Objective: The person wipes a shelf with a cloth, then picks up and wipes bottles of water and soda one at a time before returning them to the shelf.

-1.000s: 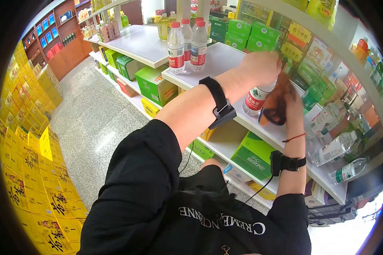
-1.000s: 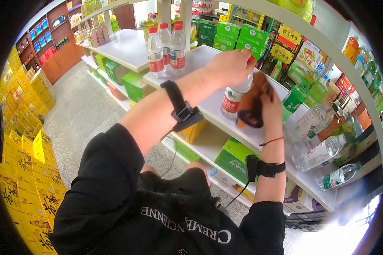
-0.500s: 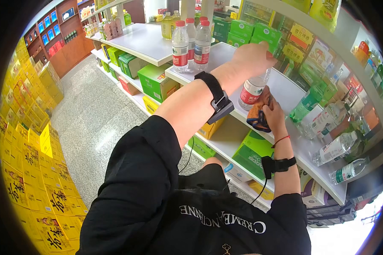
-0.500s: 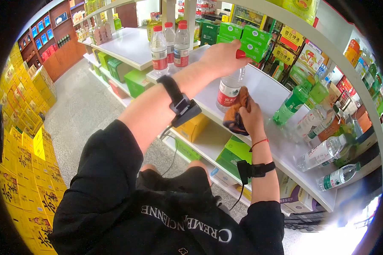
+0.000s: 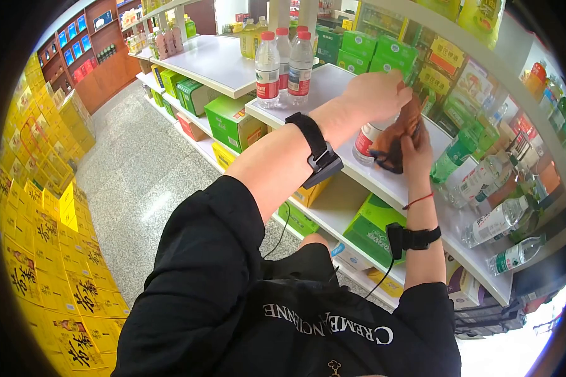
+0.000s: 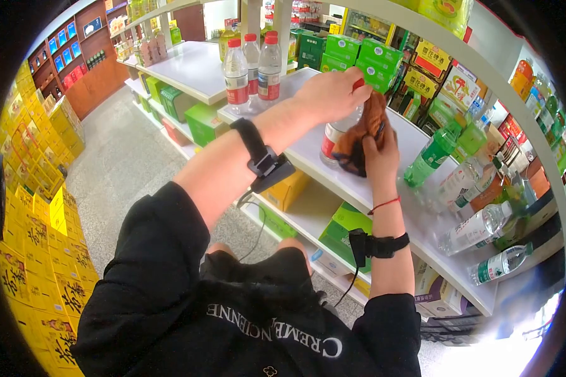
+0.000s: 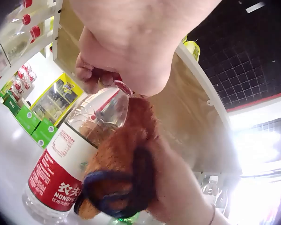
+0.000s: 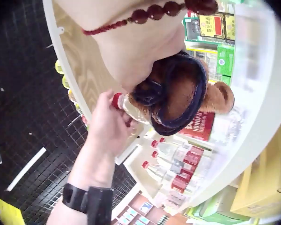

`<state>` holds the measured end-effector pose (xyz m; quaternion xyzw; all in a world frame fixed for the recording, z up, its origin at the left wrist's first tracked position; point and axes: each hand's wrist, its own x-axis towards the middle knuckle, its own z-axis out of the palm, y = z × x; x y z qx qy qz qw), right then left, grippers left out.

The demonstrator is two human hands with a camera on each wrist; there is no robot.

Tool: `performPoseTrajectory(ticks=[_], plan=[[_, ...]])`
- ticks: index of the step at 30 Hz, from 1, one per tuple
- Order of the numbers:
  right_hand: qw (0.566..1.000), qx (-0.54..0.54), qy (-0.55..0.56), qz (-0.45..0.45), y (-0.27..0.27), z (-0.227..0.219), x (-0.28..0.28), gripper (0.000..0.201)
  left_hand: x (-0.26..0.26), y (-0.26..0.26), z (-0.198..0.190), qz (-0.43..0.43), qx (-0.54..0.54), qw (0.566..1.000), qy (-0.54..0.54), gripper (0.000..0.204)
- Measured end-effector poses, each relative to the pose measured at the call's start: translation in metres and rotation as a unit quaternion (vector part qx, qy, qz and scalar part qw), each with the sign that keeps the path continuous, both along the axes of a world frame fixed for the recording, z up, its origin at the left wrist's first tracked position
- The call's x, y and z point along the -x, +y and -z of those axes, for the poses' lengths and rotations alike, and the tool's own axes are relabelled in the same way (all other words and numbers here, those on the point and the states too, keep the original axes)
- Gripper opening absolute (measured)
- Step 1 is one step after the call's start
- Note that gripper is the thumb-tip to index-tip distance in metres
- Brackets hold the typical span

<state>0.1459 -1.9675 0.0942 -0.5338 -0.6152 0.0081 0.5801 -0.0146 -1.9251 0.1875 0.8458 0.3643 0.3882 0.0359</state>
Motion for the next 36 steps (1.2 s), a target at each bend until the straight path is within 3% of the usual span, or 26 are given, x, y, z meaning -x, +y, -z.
performPoseTrajectory(ticks=[2,4,5,6,8,9,12,14,17,18,20,22,24,26,27,31,33,36], plan=[[0.993,0.109,0.033,-0.040,0.010,0.026,-0.012,0.049,0.000,0.009,0.004,-0.021,0.014,1.000,-0.005,0.039],[0.972,0.225,-0.065,-0.022,0.009,0.036,-0.015,0.046,0.002,0.010,0.003,-0.027,0.021,0.999,0.002,0.039],[0.987,0.134,-0.088,0.004,0.021,0.063,-0.027,0.044,0.003,0.009,0.002,-0.032,0.027,0.999,0.008,0.040],[0.987,0.134,-0.088,0.004,0.018,0.056,-0.025,0.044,0.003,0.009,0.001,-0.032,0.027,0.999,0.008,0.040],[0.965,0.242,-0.103,-0.011,0.007,0.028,-0.017,0.045,0.003,0.007,-0.003,-0.040,0.037,0.998,0.008,0.041],[0.965,0.242,-0.103,-0.011,0.003,0.018,-0.015,0.045,0.004,0.004,-0.004,-0.041,0.038,0.998,0.008,0.041],[0.996,0.056,0.015,-0.066,0.020,0.006,-0.024,0.051,0.006,0.002,-0.007,-0.042,0.054,0.997,0.018,0.039],[0.987,-0.018,0.121,-0.105,0.007,-0.028,-0.005,0.052,0.006,0.009,-0.003,-0.038,0.031,0.999,-0.017,0.043],[0.976,-0.058,0.141,-0.156,-0.007,-0.056,0.020,0.053,0.007,0.011,-0.003,-0.066,0.053,0.996,-0.030,0.044],[0.976,-0.058,0.141,-0.155,-0.004,-0.051,0.019,0.053,0.008,0.011,-0.003,-0.066,0.054,0.996,-0.030,0.044],[0.999,-0.027,0.010,-0.016,0.011,-0.027,0.017,0.052,0.011,0.011,0.000,-0.077,0.028,0.996,-0.045,0.045],[0.999,-0.004,0.040,-0.035,0.017,0.002,0.018,0.053,0.017,0.010,0.000,-0.070,0.027,0.995,-0.059,0.047],[0.992,0.107,0.018,-0.060,0.015,0.022,0.017,0.054,0.021,0.008,-0.001,-0.065,0.026,0.995,-0.073,0.048],[0.965,0.243,-0.092,-0.026,0.008,0.027,0.016,0.053,0.022,0.005,-0.003,-0.084,0.026,0.995,-0.051,0.050],[0.985,0.128,-0.100,-0.052,0.008,0.034,0.020,0.050,0.021,0.005,-0.003,-0.084,0.026,0.995,-0.051,0.050],[0.970,0.210,-0.082,-0.086,0.001,0.017,0.007,0.049,0.015,0.008,0.007,-0.057,0.008,0.997,-0.054,0.043],[0.987,0.112,0.039,-0.112,0.007,0.010,0.001,0.049,0.013,0.010,0.009,-0.045,-0.008,0.997,-0.067,0.039],[0.990,0.028,0.089,-0.104,-0.002,-0.023,0.008,0.049,0.013,0.010,0.010,-0.036,-0.014,0.997,-0.062,0.033]])
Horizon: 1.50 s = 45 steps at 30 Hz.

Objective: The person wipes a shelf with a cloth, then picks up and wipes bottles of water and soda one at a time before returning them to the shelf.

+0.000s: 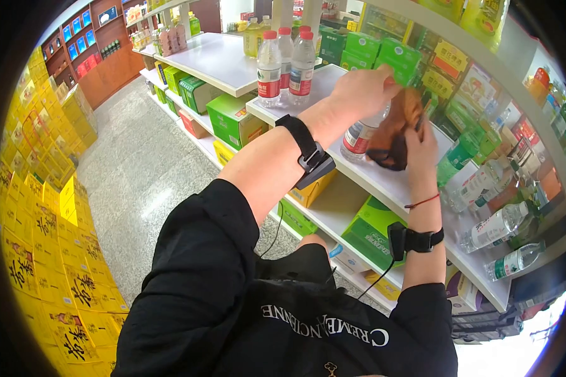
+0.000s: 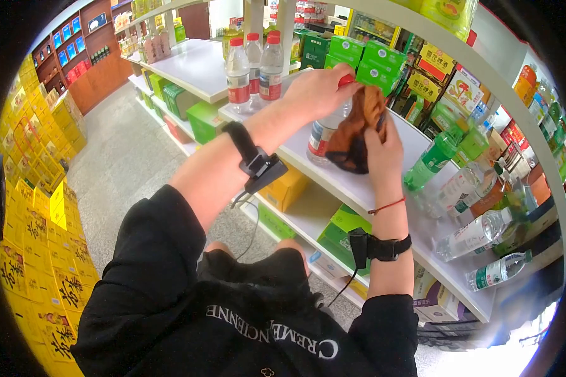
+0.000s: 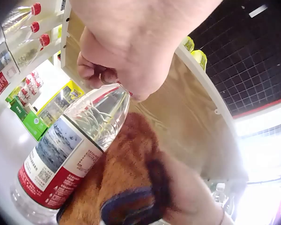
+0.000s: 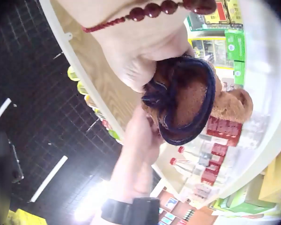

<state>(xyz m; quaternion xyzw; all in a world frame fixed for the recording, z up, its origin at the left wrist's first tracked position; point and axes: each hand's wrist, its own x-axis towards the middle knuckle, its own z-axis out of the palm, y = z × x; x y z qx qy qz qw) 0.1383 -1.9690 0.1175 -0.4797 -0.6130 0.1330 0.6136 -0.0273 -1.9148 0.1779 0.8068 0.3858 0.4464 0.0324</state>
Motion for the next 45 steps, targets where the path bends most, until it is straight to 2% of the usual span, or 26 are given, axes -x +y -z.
performPoseTrajectory(ticks=[2,6,8,9,10,11,12,14,17,19,20,22,23,26,28,30,31,32,34,35,36,39,41,42,44,45], plan=[[0.999,-0.003,0.041,-0.012,-0.011,-0.015,0.013,0.050,0.000,0.000,-0.002,-0.018,0.006,0.999,0.030,0.033],[0.998,-0.040,-0.024,0.038,-0.005,0.002,0.019,0.052,0.003,0.009,0.004,-0.001,0.003,1.000,0.022,0.033],[0.994,-0.064,-0.074,0.047,0.011,0.033,0.017,0.054,0.008,0.021,0.011,0.012,-0.149,0.982,0.115,0.032],[0.996,-0.035,-0.075,0.032,0.013,0.046,0.014,0.055,0.012,0.013,0.006,0.011,-0.148,0.982,0.114,0.032],[0.996,-0.034,-0.075,0.031,0.014,0.056,0.011,0.055,0.016,-0.002,-0.004,0.006,-0.050,0.995,0.086,0.035],[0.990,0.020,-0.139,0.032,0.014,0.066,0.008,0.055,0.019,-0.011,-0.010,0.002,0.050,0.997,0.058,0.038],[0.976,0.073,-0.201,0.033,0.016,0.074,0.005,0.055,0.019,-0.011,-0.009,0.002,0.050,0.997,0.058,0.038],[0.969,0.094,-0.222,0.049,0.022,0.080,-0.003,0.055,0.018,-0.010,-0.008,0.005,0.053,0.999,0.000,0.039],[0.962,0.140,-0.231,0.031,0.013,0.053,0.000,0.053,0.015,-0.011,-0.010,-0.006,0.046,0.999,0.012,0.044],[0.986,0.130,-0.099,-0.016,0.003,0.027,0.006,0.050,0.013,-0.016,-0.013,-0.012,0.046,0.999,0.013,0.046],[0.986,0.129,-0.100,-0.016,0.000,0.016,0.008,0.050,0.012,-0.017,-0.014,-0.021,0.048,0.999,0.013,0.048],[0.994,0.032,0.083,-0.059,-0.002,0.002,0.013,0.048,0.012,-0.015,-0.010,-0.020,0.034,0.999,0.006,0.048],[0.993,-0.011,0.099,-0.065,0.000,-0.001,0.012,0.049,0.012,-0.014,-0.008,-0.017,0.021,1.000,0.000,0.048],[0.997,-0.066,0.045,-0.011,-0.010,-0.007,0.026,0.051,0.008,-0.013,-0.007,-0.041,0.015,0.999,0.014,0.048],[0.998,-0.051,0.041,0.008,-0.002,0.012,0.025,0.053,0.008,-0.015,-0.007,-0.041,0.014,0.999,0.006,0.047],[0.999,0.008,0.002,-0.050,0.012,0.035,0.019,0.054,0.010,-0.014,-0.007,-0.042,0.012,0.999,-0.003,0.046],[0.996,0.078,-0.015,-0.045,0.005,0.037,0.020,0.053,0.012,-0.012,-0.007,-0.037,0.023,0.999,-0.014,0.046],[0.996,0.078,-0.015,-0.045,0.005,0.041,0.018,0.053,0.013,-0.010,-0.007,-0.031,0.034,0.999,-0.026,0.046],[0.967,0.168,-0.189,-0.028,0.014,0.060,0.010,0.052,0.015,-0.005,-0.005,-0.033,0.031,0.999,-0.030,0.046],[0.977,0.105,-0.185,-0.029,0.022,0.074,0.005,0.051,0.016,-0.002,-0.005,-0.035,0.029,0.998,-0.034,0.046],[0.977,0.104,-0.184,-0.029,0.020,0.069,0.006,0.051,0.015,-0.002,-0.004,-0.035,0.028,0.998,-0.033,0.046],[0.970,0.170,-0.158,-0.076,0.011,0.043,0.010,0.051,0.015,-0.003,-0.005,-0.024,0.022,0.999,-0.044,0.046],[0.991,0.112,-0.025,-0.075,0.014,0.032,0.011,0.050,0.014,-0.005,-0.008,-0.045,0.019,0.999,-0.018,0.045],[0.990,0.112,-0.025,-0.077,0.014,0.024,0.012,0.050,0.013,-0.005,-0.008,-0.046,0.019,0.999,-0.017,0.045],[0.999,-0.020,0.020,-0.029,0.011,0.006,0.016,0.050,0.011,-0.004,-0.008,-0.057,0.011,0.998,-0.011,0.045],[0.999,-0.019,0.020,-0.029,0.007,0.002,0.020,0.050,0.010,-0.004,-0.008,-0.057,0.012,0.998,-0.010,0.045]])
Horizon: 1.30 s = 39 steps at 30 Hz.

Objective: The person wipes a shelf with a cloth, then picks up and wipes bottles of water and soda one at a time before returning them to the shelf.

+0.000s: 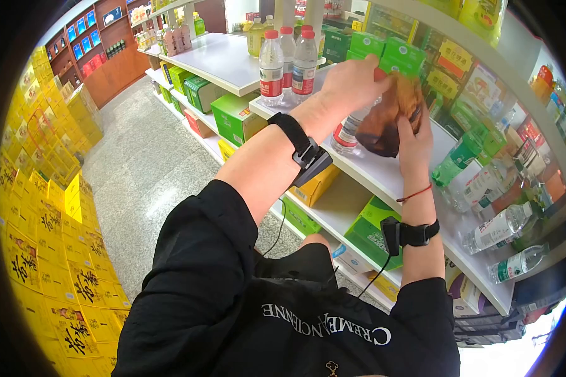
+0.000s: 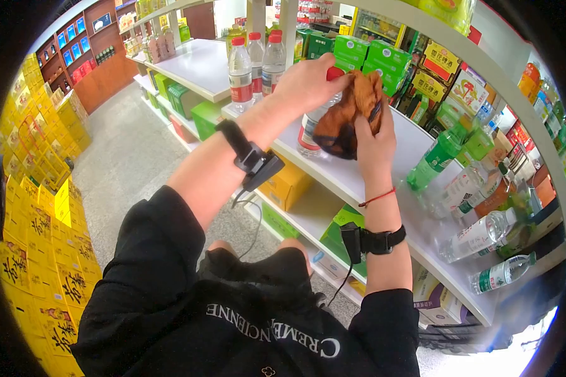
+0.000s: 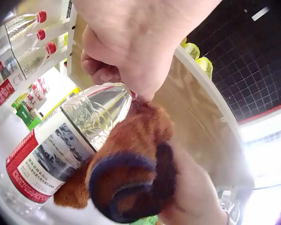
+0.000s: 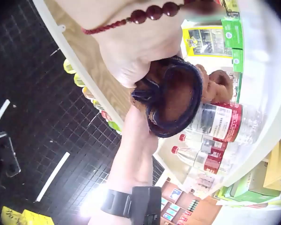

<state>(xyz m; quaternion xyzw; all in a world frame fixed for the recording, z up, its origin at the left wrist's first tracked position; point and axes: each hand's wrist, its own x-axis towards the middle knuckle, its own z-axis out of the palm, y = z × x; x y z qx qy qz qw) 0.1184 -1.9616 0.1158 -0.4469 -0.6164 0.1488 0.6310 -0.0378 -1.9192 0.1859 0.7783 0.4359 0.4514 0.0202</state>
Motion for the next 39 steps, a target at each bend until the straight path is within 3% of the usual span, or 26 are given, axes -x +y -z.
performPoseTrajectory(ticks=[3,5,6,7,9,10,13,17,21,22,24,26,31,33,39], plan=[[0.996,-0.060,-0.042,0.059,-0.003,0.003,0.004,0.051,-0.002,0.000,0.000,-0.024,0.001,1.000,0.015,0.045],[0.989,-0.012,-0.141,0.046,0.005,0.026,-0.001,0.055,0.000,0.002,0.001,-0.004,0.018,1.000,-0.007,0.045],[0.988,0.062,-0.139,0.014,0.001,0.031,-0.004,0.056,0.002,0.002,0.001,-0.004,0.018,1.000,-0.006,0.045],[0.988,0.063,-0.137,0.013,0.000,0.038,-0.009,0.056,0.004,0.004,0.001,-0.010,0.022,1.000,-0.008,0.045],[0.943,0.148,-0.297,-0.006,0.000,0.055,-0.028,0.055,0.005,0.006,0.002,-0.016,0.027,0.999,-0.008,0.045],[0.963,0.087,-0.254,-0.020,-0.003,0.063,-0.033,0.051,0.005,0.007,0.003,-0.014,0.025,1.000,-0.006,0.046],[0.973,0.106,-0.206,-0.001,-0.022,0.054,-0.053,0.049,0.005,0.012,0.004,-0.015,0.020,1.000,-0.004,0.046],[0.964,0.081,-0.248,0.053,-0.051,0.049,-0.082,0.050,0.003,0.018,0.003,-0.015,0.031,0.999,0.009,0.049],[0.965,0.072,-0.244,0.067,-0.055,0.080,-0.109,0.050,-0.006,0.015,-0.007,-0.005,0.044,0.997,0.059,0.050],[0.965,0.072,-0.243,0.067,-0.058,0.081,-0.111,0.050,-0.009,0.017,-0.009,0.002,0.038,0.996,0.079,0.043],[0.985,0.106,-0.136,0.020,-0.064,0.080,-0.110,0.050,-0.019,0.024,-0.013,0.008,0.030,0.994,0.100,0.037],[0.983,0.106,-0.149,0.016,-0.068,0.075,-0.106,0.051,-0.029,0.034,-0.012,-0.014,0.024,0.994,0.104,0.034],[0.973,0.061,-0.221,0.028,-0.066,0.080,-0.112,0.053,-0.067,0.050,-0.017,0.013,0.010,0.999,0.044,0.044],[0.982,0.117,-0.151,-0.006,-0.069,0.073,-0.108,0.053,-0.087,0.050,-0.020,0.010,0.024,0.998,0.049,0.043],[0.985,0.095,-0.142,-0.017,-0.066,0.077,-0.111,0.053,-0.155,0.073,-0.010,0.085,0.056,0.994,0.043,0.040]])
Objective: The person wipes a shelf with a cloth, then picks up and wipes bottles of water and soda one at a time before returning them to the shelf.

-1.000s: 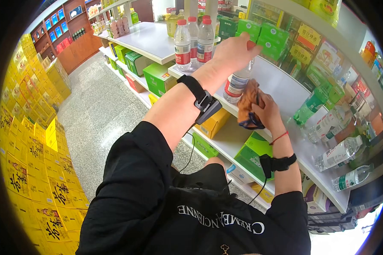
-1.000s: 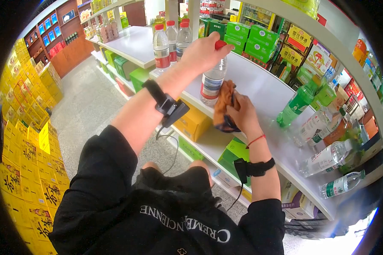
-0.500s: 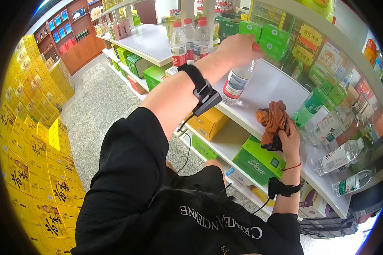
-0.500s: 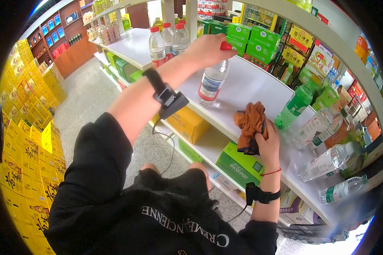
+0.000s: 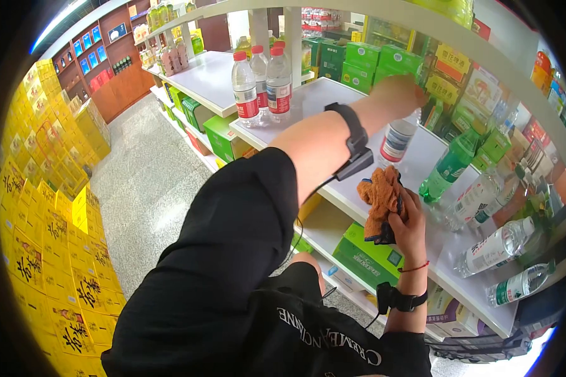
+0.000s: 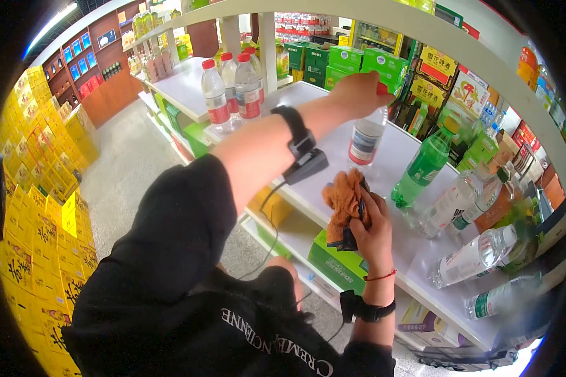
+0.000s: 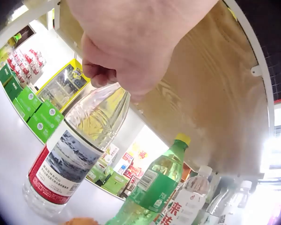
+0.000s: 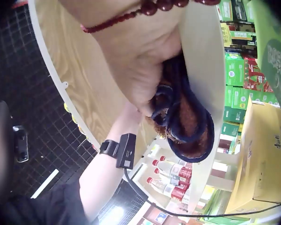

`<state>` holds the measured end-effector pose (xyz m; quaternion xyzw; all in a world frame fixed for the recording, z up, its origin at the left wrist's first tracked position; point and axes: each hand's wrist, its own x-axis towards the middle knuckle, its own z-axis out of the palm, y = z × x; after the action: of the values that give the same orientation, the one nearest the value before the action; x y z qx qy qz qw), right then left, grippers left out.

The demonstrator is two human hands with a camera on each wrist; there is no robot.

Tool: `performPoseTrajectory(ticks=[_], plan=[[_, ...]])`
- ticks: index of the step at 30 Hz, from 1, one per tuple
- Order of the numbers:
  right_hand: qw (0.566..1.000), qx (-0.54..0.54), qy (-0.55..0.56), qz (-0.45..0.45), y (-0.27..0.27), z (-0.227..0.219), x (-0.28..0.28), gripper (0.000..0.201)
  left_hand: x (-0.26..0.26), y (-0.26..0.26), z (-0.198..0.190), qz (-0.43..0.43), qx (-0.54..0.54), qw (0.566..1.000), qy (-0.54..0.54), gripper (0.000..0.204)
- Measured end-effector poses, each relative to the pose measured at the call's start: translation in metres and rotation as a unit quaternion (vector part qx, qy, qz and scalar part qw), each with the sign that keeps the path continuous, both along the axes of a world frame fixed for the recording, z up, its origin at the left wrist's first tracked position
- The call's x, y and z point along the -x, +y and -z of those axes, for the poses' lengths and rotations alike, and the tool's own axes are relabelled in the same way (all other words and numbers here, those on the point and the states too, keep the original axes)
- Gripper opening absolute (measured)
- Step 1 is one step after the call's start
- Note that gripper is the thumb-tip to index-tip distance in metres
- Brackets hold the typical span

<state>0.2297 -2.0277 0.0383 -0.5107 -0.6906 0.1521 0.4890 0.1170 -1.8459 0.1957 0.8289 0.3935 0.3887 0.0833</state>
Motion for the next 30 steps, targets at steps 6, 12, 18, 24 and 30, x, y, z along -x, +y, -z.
performPoseTrajectory(ticks=[6,12,18,24,30], plan=[[1.000,-0.009,-0.011,-0.001,0.003,-0.001,0.000,0.053,-0.042,-0.002,-0.001,0.023,-0.035,0.997,0.061,0.040],[0.999,-0.023,-0.040,0.013,0.004,0.002,-0.002,0.053,-0.070,0.004,0.005,0.083,-0.045,0.993,0.077,0.042],[0.999,-0.025,-0.038,0.011,0.004,0.002,-0.001,0.052,-0.062,-0.004,-0.004,0.107,0.006,0.992,0.071,0.048],[1.000,-0.018,-0.010,0.000,0.003,0.001,0.000,0.052,-0.025,-0.010,-0.012,0.121,0.034,0.990,0.065,0.058],[0.998,0.005,-0.049,0.032,0.003,-0.001,0.000,0.052,0.073,0.039,-0.010,-0.038,-0.117,0.987,0.103,0.044]])
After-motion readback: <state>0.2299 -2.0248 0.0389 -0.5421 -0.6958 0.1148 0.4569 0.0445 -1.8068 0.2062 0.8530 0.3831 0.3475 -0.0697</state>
